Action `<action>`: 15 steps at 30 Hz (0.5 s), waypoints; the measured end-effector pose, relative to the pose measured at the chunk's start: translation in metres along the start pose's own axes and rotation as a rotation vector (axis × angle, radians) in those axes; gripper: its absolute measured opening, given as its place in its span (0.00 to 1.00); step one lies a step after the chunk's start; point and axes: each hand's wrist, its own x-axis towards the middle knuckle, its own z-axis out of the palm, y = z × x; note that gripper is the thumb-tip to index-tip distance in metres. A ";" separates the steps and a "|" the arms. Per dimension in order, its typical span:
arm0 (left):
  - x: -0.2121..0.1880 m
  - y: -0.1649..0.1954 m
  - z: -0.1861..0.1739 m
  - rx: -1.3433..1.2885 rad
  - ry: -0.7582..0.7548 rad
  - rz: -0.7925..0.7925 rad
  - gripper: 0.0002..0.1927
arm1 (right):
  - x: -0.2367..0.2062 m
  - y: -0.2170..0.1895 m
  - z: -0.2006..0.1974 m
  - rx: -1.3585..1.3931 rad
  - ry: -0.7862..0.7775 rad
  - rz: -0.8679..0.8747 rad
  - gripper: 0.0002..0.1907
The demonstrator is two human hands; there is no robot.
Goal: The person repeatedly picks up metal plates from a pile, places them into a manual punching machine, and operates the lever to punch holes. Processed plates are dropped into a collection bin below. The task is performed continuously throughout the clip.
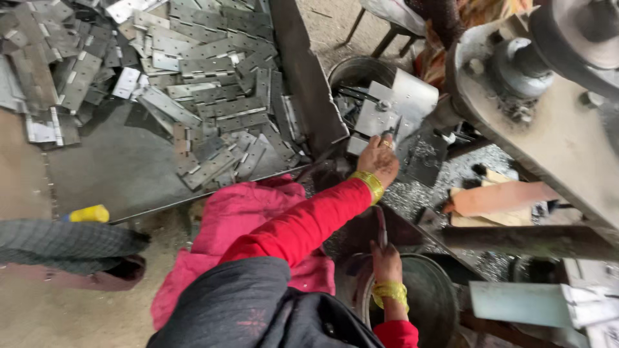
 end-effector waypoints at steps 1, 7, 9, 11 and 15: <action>0.004 0.000 0.000 0.000 0.059 0.020 0.13 | 0.006 0.000 -0.009 0.017 -0.058 0.053 0.27; 0.018 -0.005 0.022 0.064 0.416 0.133 0.07 | 0.012 0.002 -0.027 0.039 0.048 -0.131 0.25; 0.016 -0.003 0.026 0.043 0.504 0.139 0.07 | 0.009 0.004 -0.018 -0.096 0.095 -0.206 0.25; 0.015 0.001 0.026 0.013 0.591 0.165 0.08 | 0.009 0.006 -0.013 -0.036 0.056 -0.077 0.28; 0.014 0.003 0.015 -0.021 0.500 0.088 0.14 | 0.011 0.009 -0.008 0.068 -0.045 -0.068 0.27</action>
